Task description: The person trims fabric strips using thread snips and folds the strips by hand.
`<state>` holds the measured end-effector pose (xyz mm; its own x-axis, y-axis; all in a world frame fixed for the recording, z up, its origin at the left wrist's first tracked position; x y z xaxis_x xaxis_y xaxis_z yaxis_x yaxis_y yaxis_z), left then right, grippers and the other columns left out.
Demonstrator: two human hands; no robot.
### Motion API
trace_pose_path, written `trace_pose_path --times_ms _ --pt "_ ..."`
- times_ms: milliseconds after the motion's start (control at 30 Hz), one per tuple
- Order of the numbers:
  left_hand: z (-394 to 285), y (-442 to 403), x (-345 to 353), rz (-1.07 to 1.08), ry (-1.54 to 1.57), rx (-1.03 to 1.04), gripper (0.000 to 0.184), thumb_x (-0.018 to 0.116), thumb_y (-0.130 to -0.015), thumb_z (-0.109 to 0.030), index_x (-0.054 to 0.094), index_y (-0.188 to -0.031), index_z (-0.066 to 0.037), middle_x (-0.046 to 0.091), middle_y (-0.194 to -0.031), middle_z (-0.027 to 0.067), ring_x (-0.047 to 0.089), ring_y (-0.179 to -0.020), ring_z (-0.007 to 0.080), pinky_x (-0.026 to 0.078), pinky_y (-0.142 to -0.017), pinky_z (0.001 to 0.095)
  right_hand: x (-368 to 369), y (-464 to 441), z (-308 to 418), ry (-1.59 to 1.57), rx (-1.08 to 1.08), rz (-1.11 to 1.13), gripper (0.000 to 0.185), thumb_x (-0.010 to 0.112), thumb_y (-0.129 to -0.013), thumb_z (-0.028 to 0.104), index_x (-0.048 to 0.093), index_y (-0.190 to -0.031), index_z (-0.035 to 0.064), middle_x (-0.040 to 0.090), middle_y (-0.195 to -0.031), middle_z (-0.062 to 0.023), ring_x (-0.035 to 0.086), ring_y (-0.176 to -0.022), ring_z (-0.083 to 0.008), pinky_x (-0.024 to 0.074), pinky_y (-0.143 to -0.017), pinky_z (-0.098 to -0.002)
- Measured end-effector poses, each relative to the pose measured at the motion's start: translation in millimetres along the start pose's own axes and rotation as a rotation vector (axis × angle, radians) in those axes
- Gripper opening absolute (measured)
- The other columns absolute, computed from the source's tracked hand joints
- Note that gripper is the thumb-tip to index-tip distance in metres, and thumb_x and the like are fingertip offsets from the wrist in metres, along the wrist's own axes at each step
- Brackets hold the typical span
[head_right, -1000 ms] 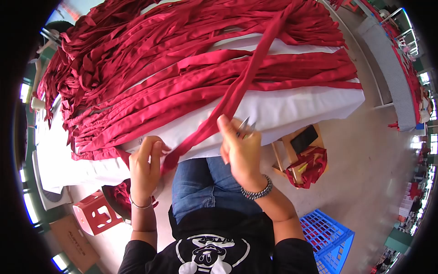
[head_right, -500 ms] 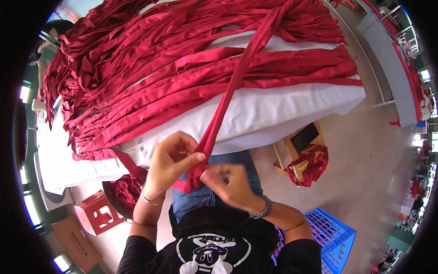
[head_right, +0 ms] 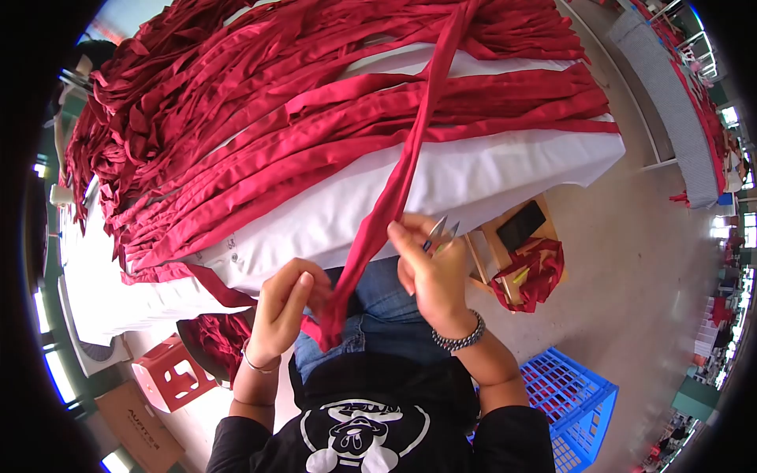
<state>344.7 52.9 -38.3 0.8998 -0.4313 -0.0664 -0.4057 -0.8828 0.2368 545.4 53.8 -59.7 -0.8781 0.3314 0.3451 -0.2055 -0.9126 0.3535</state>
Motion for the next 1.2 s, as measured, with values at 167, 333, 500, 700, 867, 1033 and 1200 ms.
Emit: trace_pose_path --times_ms 167,333,500,700,867,1033,1200 --pt "-22 -28 9 0.009 -0.075 0.198 0.029 0.049 -0.1 -0.02 0.06 -0.105 0.006 0.064 -0.089 0.0115 0.061 -0.084 0.0166 0.049 -0.076 0.0291 13 45 -19 0.207 0.021 0.227 0.014 0.066 -0.091 0.011 0.067 -0.094 -0.0023 0.059 -0.067 0.0039 0.047 -0.055 0.0004 0.0355 -0.048 -0.0182" --pt "-10 -45 17 -0.037 0.133 0.018 0.015 0.068 -0.088 -0.008 0.062 -0.094 0.005 0.064 -0.078 0.0035 0.058 -0.072 0.0051 0.05 -0.063 0.0216 12 64 -26 0.433 -0.134 0.517 0.011 0.066 -0.089 0.009 0.067 -0.092 -0.0011 0.061 -0.068 0.0003 0.051 -0.061 -0.0014 0.0389 -0.053 -0.0199" --pt "-12 -17 38 -0.03 -0.069 0.12 0.016 0.074 -0.082 -0.005 0.061 -0.086 0.002 0.061 -0.071 0.007 0.06 -0.06 0.0115 0.048 -0.054 0.0252 -7 19 -16 0.27 -0.271 0.096 0.023 0.073 -0.084 0.016 0.067 -0.099 -0.0001 0.066 -0.081 0.0019 0.05 -0.064 -0.0025 0.0365 -0.055 -0.0187" --pt "-5 7 46 0.134 -0.21 0.281 0.011 0.072 -0.082 -0.007 0.063 -0.084 0.001 0.06 -0.07 0.013 0.06 -0.06 0.0243 0.047 -0.055 0.032 -10 -25 4 0.002 -0.033 -0.076 0.029 0.069 -0.09 0.027 0.068 -0.098 -0.0017 0.07 -0.081 -0.0079 0.045 -0.047 0.0013 0.0268 -0.04 -0.0167" --pt "6 17 25 0.251 -0.192 0.158 0.008 0.066 -0.085 -0.004 0.064 -0.086 0.004 0.063 -0.074 0.0156 0.061 -0.063 0.0295 0.046 -0.056 0.0355 -21 -30 14 -0.094 -0.057 -0.075 0.04 0.059 -0.096 0.034 0.067 -0.102 -0.0041 0.071 -0.08 -0.0123 0.043 -0.041 -0.0006 0.025 -0.036 -0.0177" --pt "9 15 15 0.417 -0.372 0.145 0.021 0.057 -0.091 -0.01 0.065 -0.102 0.006 0.066 -0.086 0.0183 0.063 -0.079 0.0333 0.05 -0.072 0.0355 -20 -11 0 -0.017 -0.012 0.046 0.048 0.049 -0.1 0.035 0.063 -0.108 -0.0102 0.07 -0.085 -0.0181 0.031 -0.037 -0.0011 0.0252 -0.037 -0.0192" --pt "-6 -26 19 0.061 0.057 0.045 0.033 0.056 -0.097 -0.021 0.059 -0.116 0.005 0.066 -0.102 0.0127 0.064 -0.09 0.0173 0.05 -0.08 0.0301 4 32 -14 0.09 -0.006 0.324 0.041 0.047 -0.101 0.025 0.061 -0.074 -0.002 0.04 -0.048 -0.0001 0.029 -0.038 -0.0057 0.0286 -0.039 -0.0232"
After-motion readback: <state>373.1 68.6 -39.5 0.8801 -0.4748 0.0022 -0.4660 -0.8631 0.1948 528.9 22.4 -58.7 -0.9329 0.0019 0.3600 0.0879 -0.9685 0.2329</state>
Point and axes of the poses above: each hand's wrist, its own y-axis away from the middle knuckle, its own x-axis out of the palm, z = x × y, the point moved 4 cm from there along -y, towards the middle knuckle
